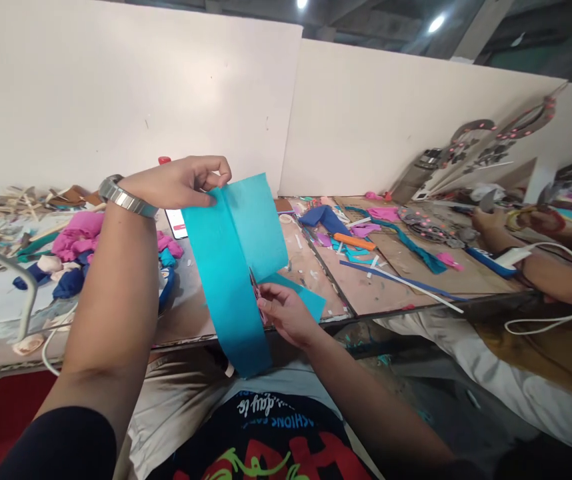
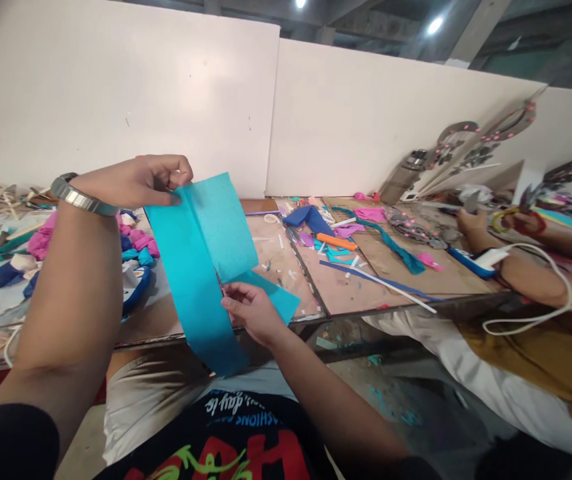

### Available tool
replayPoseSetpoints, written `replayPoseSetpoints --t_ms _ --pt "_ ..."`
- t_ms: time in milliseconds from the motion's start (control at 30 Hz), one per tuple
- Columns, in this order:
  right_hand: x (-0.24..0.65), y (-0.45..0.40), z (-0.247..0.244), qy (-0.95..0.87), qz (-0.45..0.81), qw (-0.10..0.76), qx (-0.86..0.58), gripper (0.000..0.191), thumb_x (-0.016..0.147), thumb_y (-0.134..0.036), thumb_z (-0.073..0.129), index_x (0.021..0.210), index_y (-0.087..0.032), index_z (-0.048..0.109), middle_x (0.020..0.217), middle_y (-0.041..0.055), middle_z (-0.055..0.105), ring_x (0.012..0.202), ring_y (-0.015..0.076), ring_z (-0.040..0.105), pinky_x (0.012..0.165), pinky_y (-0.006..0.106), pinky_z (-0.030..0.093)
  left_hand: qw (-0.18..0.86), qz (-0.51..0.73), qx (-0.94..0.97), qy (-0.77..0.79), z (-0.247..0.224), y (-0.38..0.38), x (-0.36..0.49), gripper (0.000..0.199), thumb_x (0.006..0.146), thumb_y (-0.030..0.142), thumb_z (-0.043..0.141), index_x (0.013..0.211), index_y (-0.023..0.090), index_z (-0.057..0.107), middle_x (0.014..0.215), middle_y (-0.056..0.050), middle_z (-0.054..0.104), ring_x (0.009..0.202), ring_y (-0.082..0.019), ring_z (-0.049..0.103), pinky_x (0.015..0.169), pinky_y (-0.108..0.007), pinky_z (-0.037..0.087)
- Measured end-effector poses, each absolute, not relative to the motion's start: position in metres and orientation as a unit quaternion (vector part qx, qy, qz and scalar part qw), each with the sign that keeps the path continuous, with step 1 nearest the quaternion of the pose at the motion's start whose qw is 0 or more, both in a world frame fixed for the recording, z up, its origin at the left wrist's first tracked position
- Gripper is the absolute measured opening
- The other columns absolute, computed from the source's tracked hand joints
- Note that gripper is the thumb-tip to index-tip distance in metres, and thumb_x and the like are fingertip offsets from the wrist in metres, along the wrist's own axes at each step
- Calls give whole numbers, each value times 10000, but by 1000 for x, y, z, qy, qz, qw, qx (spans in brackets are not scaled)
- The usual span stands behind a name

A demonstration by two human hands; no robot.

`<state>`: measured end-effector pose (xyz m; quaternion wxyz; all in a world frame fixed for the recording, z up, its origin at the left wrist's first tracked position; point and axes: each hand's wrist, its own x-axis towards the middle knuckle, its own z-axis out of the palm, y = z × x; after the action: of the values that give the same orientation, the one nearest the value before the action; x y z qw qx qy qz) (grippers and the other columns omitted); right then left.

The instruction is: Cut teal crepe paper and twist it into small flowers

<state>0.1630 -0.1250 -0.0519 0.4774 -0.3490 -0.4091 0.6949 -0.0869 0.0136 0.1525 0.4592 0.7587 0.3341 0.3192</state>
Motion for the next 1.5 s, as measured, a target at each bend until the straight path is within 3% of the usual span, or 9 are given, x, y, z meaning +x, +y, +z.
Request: replayPoseSetpoints --t_ms 133,233,367,467,633,867,1033,1167,1500 --pt "161 -125 -51 -413 691 476 -354 434 647 -414 968 933 -187 733 759 -48 641 584 71 526 530 211 425 460 325 756 333 155 21 -89 322 667 1 799 893 201 684 705 -1 566 788 -228 650 713 -318 504" --pt "160 -124 -51 -415 694 474 -350 430 644 -416 970 918 -188 728 755 -49 646 567 68 528 520 208 415 464 338 752 324 154 29 -90 304 705 52 795 941 215 694 724 -5 605 769 -226 660 670 -310 500" --pt "159 -123 -52 -412 698 477 -340 424 652 -408 970 916 -189 721 736 -54 643 539 61 526 517 206 412 424 339 767 341 154 30 -87 347 653 93 848 954 226 740 705 -6 617 716 -227 657 599 -293 469" --pt "160 -123 -53 -415 700 473 -339 428 659 -403 969 939 -191 725 736 -50 651 551 67 538 522 204 433 395 310 798 332 159 23 -84 315 649 98 865 921 224 769 617 25 554 617 -188 584 573 -285 423" --pt "161 -123 -53 -430 703 453 -340 434 667 -422 962 956 -195 731 735 -48 651 554 84 567 532 218 483 304 179 871 341 169 11 -82 241 837 -19 737 1031 119 777 521 68 422 521 -70 299 624 -281 357" --pt "161 -124 -55 -464 681 442 -354 385 696 -425 944 918 -181 744 718 -35 644 572 90 561 565 228 466 203 151 907 336 171 10 -87 277 903 30 699 1153 138 751 504 81 379 559 -75 264 639 -249 359" --pt "161 -123 -54 -462 680 438 -363 372 675 -432 948 879 -187 756 728 -27 660 566 101 562 564 244 464 222 159 892 360 173 6 -86 251 913 20 702 1149 92 749 526 72 404 534 -66 268 587 -241 290" --pt "159 -122 -52 -466 674 439 -368 352 670 -423 944 858 -192 756 716 -33 649 555 99 551 557 247 455 211 155 898 354 173 4 -85 281 916 -3 681 1151 133 752 527 65 404 513 -77 279 504 -237 207" --pt "158 -122 -53 -471 666 440 -376 363 673 -446 933 829 -191 727 664 -45 627 542 99 544 540 239 456 158 136 920 332 173 6 -84 265 943 61 679 1199 87 741 559 75 377 553 -36 300 657 -214 382"
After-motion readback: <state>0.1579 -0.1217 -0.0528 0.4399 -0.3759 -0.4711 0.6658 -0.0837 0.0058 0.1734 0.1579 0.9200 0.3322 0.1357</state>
